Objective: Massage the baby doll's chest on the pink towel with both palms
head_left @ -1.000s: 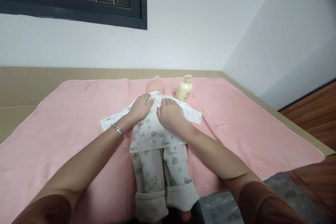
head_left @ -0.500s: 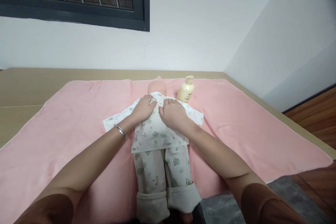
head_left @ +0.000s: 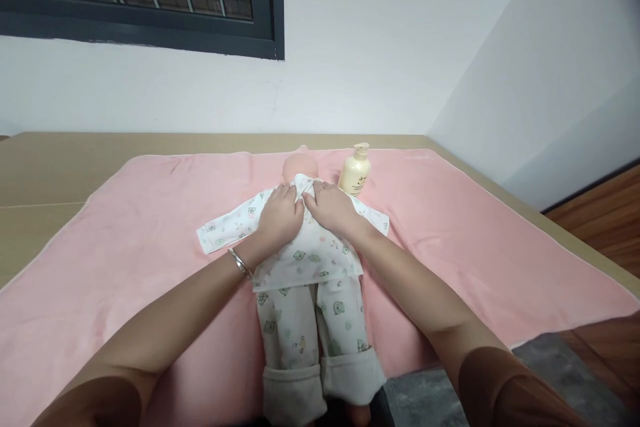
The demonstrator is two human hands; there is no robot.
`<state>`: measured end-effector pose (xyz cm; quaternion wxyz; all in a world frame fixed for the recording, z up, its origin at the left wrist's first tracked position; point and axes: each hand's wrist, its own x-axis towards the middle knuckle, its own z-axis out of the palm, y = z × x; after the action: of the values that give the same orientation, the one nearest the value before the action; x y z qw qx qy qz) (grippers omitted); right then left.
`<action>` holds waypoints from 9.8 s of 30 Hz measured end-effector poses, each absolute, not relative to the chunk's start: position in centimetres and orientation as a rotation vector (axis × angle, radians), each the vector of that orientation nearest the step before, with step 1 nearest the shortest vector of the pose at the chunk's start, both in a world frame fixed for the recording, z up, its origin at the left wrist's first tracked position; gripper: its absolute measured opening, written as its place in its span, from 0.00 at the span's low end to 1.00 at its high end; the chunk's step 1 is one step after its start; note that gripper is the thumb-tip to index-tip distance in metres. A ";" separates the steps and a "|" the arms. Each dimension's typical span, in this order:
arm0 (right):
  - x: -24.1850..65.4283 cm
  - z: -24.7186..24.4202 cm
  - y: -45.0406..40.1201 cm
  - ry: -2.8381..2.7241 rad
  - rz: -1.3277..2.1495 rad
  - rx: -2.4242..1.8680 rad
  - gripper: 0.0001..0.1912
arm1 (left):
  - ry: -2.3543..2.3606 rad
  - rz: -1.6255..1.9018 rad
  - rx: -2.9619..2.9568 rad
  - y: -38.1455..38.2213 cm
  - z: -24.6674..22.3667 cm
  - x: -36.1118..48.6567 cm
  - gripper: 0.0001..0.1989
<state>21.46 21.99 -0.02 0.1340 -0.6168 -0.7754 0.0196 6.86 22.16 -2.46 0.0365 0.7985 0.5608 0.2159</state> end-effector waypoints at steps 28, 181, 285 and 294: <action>20.6 -0.6 20.5 -2.234 -0.153 -1.849 0.28 | 1.693 0.880 2.379 24.1 -4.3 6.1 0.24; 20.0 -0.1 20.2 -2.279 0.009 -1.790 0.30 | 1.722 0.763 2.287 24.6 -3.9 5.5 0.26; 21.9 -0.2 23.0 -2.190 0.298 -1.591 0.25 | 1.683 0.781 2.339 24.4 -2.9 5.9 0.18; 21.8 0.8 22.2 -2.318 0.125 -1.769 0.25 | 1.655 0.739 2.376 24.0 -2.3 5.9 0.16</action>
<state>21.76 22.25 0.85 0.1115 -0.6023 -0.7893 0.0425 5.89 24.01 -2.33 0.0767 0.7927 0.5522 0.2465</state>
